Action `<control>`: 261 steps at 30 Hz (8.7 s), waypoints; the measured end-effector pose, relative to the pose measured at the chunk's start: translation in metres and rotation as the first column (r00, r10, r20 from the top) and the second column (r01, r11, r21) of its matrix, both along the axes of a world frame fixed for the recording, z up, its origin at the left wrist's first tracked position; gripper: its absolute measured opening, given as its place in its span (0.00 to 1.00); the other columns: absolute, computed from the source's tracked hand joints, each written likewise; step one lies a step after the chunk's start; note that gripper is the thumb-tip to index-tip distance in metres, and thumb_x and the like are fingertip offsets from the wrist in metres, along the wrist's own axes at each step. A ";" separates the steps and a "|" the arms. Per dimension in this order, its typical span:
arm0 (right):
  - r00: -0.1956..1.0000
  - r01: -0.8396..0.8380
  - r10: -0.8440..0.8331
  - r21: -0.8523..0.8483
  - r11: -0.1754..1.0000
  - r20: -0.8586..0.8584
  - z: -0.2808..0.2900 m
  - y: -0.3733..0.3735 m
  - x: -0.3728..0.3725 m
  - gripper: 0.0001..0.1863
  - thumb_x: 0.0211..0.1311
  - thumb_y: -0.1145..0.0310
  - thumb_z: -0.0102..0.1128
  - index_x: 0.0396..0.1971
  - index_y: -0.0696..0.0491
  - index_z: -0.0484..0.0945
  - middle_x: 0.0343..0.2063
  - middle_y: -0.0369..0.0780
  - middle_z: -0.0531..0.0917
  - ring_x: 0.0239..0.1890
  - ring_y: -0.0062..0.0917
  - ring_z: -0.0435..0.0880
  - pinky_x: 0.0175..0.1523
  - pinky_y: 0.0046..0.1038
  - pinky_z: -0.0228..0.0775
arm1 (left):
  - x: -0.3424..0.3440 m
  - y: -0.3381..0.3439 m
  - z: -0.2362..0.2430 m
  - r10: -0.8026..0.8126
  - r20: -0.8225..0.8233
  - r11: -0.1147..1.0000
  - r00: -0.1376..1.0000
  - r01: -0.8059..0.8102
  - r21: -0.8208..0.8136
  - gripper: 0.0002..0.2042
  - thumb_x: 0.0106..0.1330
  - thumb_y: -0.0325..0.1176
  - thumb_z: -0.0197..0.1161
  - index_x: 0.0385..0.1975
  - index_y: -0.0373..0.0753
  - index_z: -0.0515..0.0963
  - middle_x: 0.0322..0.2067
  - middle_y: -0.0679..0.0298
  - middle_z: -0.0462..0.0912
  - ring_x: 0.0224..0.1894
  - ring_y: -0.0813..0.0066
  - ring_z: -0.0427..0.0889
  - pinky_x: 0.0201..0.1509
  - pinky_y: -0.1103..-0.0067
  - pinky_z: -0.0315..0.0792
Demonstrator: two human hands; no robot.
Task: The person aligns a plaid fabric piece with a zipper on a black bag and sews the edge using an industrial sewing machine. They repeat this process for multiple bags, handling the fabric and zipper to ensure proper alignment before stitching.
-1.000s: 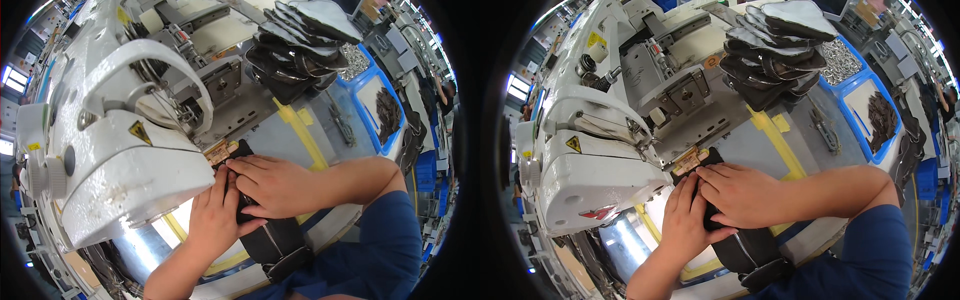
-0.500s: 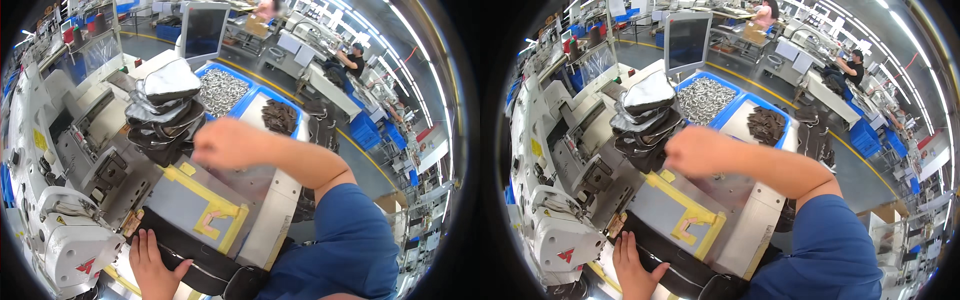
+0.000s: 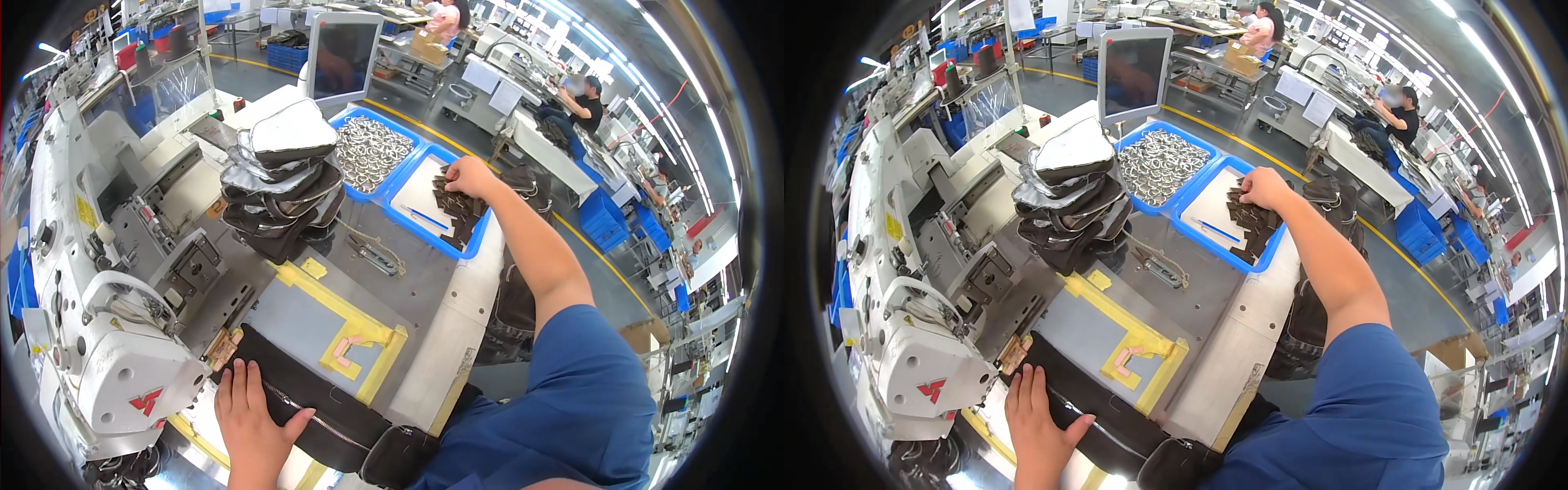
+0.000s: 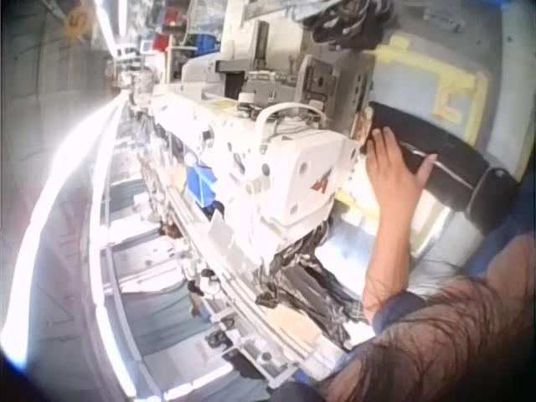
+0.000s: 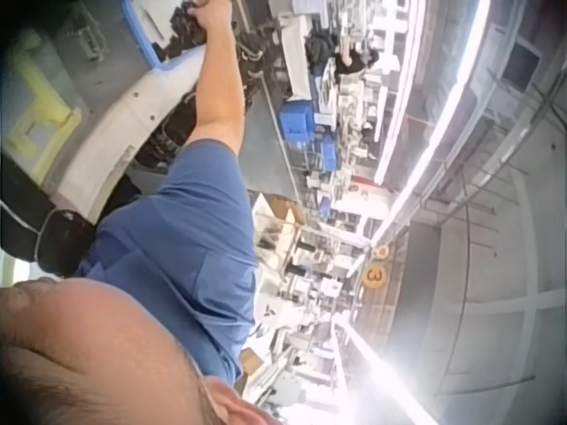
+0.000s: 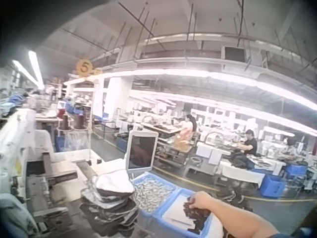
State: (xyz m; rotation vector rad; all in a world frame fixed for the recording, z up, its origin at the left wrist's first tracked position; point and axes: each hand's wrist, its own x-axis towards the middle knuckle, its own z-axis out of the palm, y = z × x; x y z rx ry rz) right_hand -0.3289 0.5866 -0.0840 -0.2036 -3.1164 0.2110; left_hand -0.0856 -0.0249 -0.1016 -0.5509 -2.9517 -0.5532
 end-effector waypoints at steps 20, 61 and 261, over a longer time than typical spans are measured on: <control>0.124 -0.986 0.893 0.049 0.161 -0.432 0.011 -0.426 0.101 0.11 0.51 0.71 0.71 0.37 0.50 0.86 0.36 0.36 0.87 0.36 0.32 0.88 0.41 0.33 0.81 | 0.013 0.000 0.005 -0.110 -0.167 0.993 0.980 0.103 -0.049 0.34 0.62 0.56 0.72 0.56 0.28 0.82 0.56 0.47 0.85 0.62 0.51 0.82 0.70 0.58 0.72; 0.138 -0.981 0.942 -0.174 0.087 -0.307 -0.001 -0.432 0.099 0.13 0.56 0.68 0.70 0.41 0.54 0.87 0.50 0.40 0.89 0.54 0.34 0.87 0.60 0.35 0.79 | 0.012 0.000 0.002 -0.207 -0.157 0.977 0.966 0.213 0.027 0.27 0.63 0.45 0.73 0.54 0.30 0.82 0.56 0.49 0.83 0.59 0.54 0.83 0.66 0.63 0.76; 0.229 -0.973 0.942 -0.054 0.223 -0.244 -0.007 -0.435 0.110 0.14 0.60 0.67 0.66 0.44 0.55 0.86 0.40 0.38 0.87 0.45 0.33 0.88 0.55 0.37 0.77 | -0.011 -0.030 0.011 0.032 0.049 0.952 0.998 -0.045 0.303 0.40 0.48 0.53 0.82 0.58 0.31 0.81 0.62 0.47 0.82 0.48 0.48 0.83 0.59 0.63 0.75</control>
